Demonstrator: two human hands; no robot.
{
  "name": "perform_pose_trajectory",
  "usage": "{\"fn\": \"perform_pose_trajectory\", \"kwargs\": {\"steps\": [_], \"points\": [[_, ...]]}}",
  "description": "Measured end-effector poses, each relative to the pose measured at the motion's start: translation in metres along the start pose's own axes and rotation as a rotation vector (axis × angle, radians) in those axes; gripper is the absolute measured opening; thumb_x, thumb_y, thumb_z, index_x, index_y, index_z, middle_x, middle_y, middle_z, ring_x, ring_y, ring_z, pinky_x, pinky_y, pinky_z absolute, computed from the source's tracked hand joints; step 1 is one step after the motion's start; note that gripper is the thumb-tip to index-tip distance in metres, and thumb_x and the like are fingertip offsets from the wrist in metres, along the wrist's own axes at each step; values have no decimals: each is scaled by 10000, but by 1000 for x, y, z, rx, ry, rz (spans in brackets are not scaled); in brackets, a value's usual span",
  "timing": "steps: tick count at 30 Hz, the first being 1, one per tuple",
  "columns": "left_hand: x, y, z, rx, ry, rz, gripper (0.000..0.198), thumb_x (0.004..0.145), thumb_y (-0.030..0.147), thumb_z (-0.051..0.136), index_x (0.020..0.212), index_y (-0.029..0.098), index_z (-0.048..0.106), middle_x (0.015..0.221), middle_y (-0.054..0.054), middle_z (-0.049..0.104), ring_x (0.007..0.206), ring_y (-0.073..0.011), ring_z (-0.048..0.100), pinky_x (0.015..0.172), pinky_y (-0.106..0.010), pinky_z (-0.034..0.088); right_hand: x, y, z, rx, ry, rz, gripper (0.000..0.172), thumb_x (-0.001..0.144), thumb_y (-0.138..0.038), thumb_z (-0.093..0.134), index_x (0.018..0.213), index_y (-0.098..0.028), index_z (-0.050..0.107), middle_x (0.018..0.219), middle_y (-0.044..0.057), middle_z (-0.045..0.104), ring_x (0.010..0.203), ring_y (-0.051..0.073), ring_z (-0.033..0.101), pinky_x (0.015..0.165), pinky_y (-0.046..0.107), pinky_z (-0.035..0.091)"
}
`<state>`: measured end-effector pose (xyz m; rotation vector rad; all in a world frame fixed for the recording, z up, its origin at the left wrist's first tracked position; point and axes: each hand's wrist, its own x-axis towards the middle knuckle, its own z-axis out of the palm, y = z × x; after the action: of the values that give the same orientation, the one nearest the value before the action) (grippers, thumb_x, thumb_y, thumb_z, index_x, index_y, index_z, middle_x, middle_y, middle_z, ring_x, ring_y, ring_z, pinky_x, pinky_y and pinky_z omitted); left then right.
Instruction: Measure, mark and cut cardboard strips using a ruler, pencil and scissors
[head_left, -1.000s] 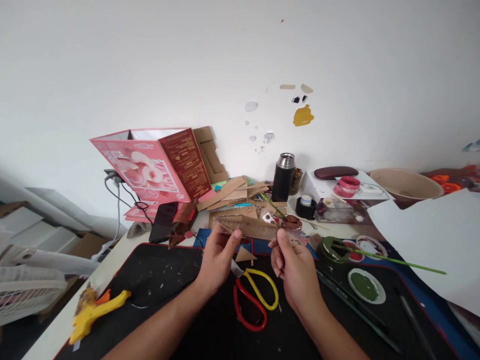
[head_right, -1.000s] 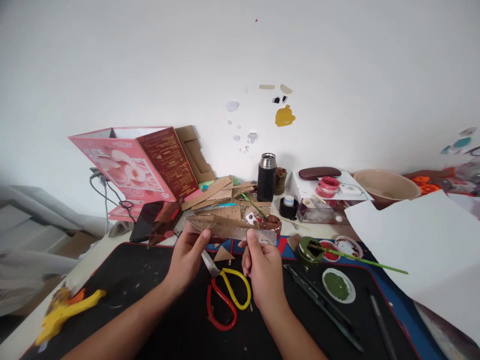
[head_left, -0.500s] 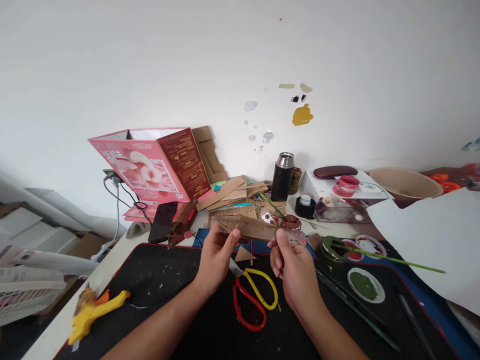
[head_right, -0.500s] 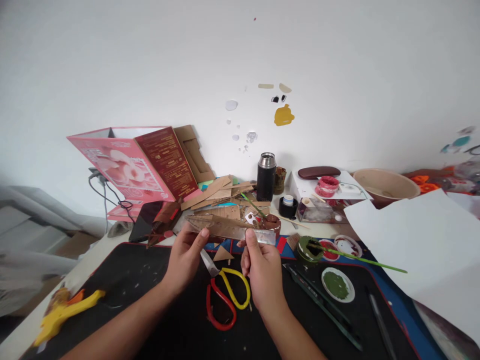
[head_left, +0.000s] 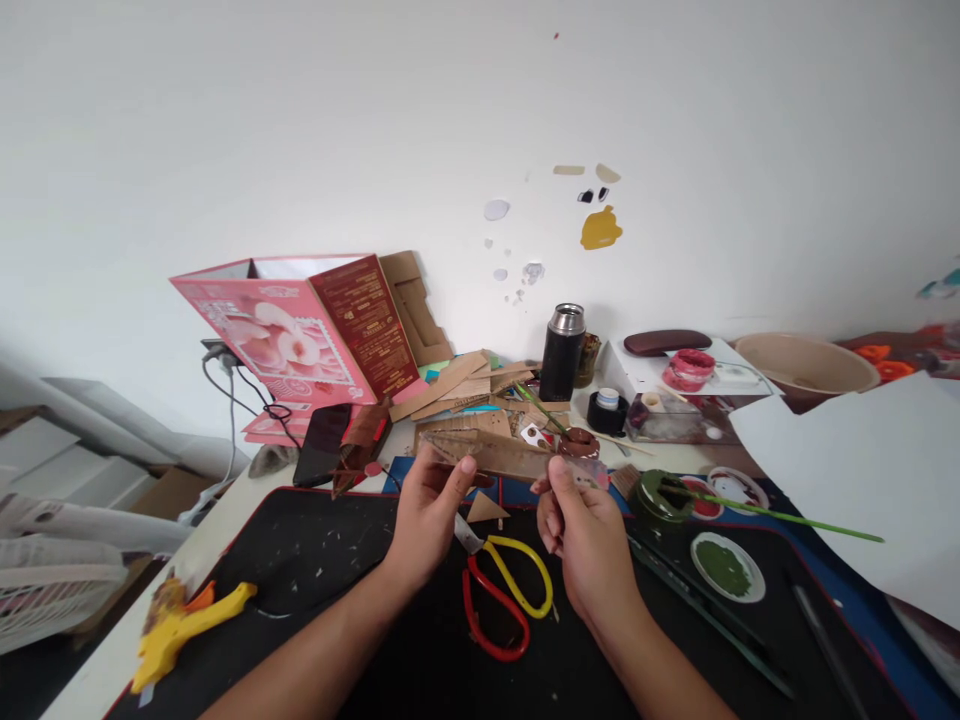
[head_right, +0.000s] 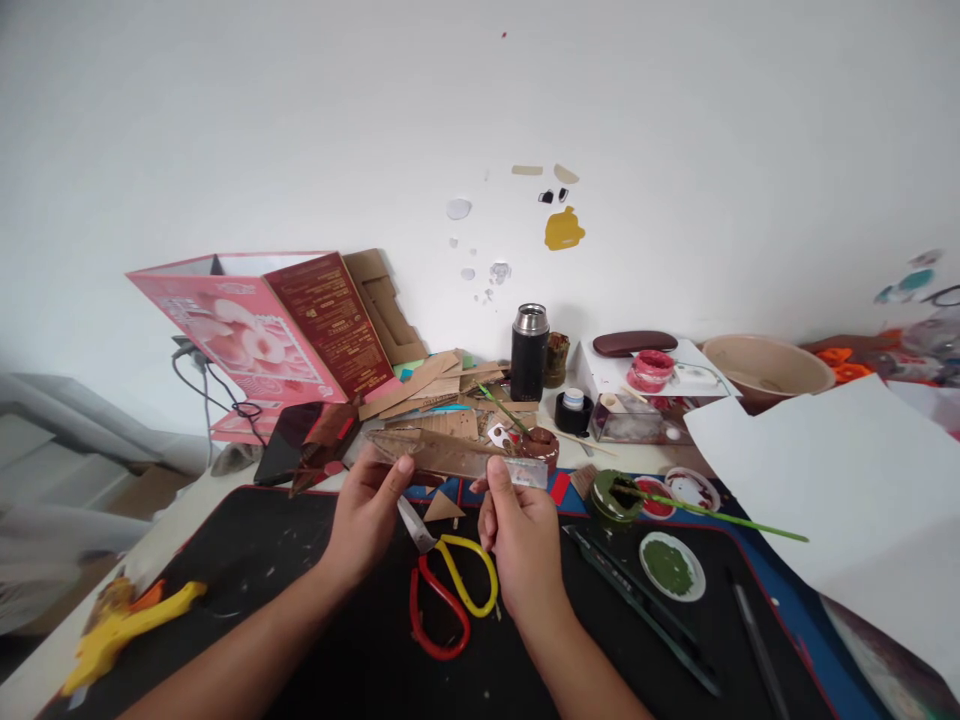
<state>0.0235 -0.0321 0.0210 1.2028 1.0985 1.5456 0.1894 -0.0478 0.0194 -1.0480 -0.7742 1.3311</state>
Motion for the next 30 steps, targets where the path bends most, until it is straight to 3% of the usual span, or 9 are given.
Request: {"fn": "perform_pose_trajectory", "kwargs": {"steps": [23,30], "points": [[1,-11,-6,-94,-40,48,383,890,526,868,1045,194,754,1018,-86,804,915,-247,765,836,-392,649,-1,-2,1,11,-10,8,702,800,-836,792,613,-179,630,428,-49,430,368,76,396,405,233,262],[1,-12,-6,-104,-40,44,398,871,539,881,1026,192,764,990,-80,803,827,-222,759,794,-377,657,-1,-1,0,30,-14,35,669,802,-813,811,682,-173,656,439,-59,444,368,78,401,401,219,256]]}}
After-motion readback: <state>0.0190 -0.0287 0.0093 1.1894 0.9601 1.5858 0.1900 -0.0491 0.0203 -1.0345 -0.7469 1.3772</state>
